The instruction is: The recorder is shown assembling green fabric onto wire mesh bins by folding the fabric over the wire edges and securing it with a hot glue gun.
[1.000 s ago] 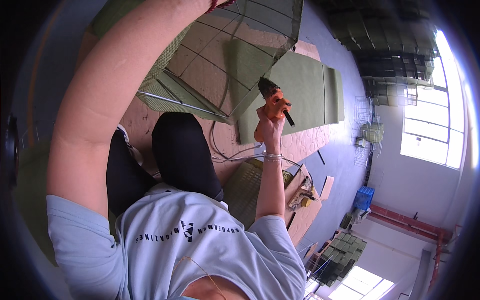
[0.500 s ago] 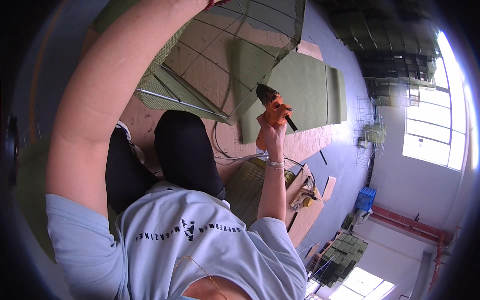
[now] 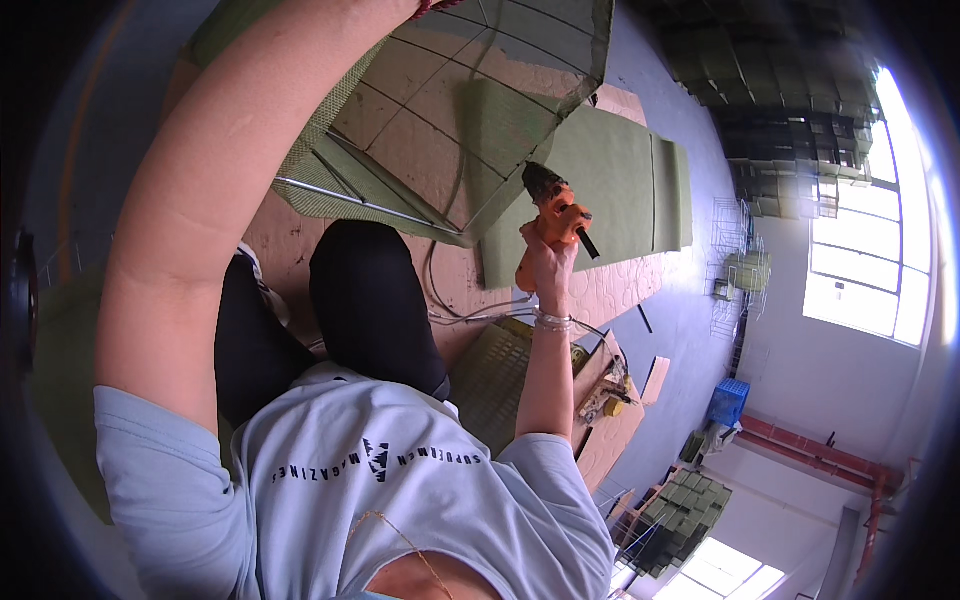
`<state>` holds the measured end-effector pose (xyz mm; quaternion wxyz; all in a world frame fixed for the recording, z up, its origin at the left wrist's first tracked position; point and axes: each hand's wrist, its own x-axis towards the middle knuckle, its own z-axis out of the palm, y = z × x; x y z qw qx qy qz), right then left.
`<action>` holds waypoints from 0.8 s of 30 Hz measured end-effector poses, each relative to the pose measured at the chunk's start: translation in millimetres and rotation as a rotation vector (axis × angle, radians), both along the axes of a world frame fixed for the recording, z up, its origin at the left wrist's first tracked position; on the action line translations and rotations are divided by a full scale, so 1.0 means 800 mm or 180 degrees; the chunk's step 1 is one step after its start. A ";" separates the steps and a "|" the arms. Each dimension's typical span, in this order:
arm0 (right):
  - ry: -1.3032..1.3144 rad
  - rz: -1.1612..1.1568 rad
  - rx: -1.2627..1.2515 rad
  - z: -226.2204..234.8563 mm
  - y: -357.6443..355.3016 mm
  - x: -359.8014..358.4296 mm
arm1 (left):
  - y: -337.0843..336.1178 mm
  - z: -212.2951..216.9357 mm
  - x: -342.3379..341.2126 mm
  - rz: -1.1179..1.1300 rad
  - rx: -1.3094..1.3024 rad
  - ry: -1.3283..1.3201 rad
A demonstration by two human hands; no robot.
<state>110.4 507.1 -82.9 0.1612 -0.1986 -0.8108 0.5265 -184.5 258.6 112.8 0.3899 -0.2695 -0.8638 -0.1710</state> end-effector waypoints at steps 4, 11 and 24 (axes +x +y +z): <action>0.0012 -0.0098 -0.0062 -0.001 0.002 0.004 | 0.001 0.001 0.000 0.0125 -0.0130 -0.0020; -0.0036 0.0081 -0.0185 -0.002 0.012 0.002 | -0.002 0.002 0.005 0.0089 -0.0067 -0.0163; -0.0096 0.0313 -0.0292 0.019 0.002 -0.001 | -0.009 -0.001 -0.001 0.0139 -0.0212 0.0059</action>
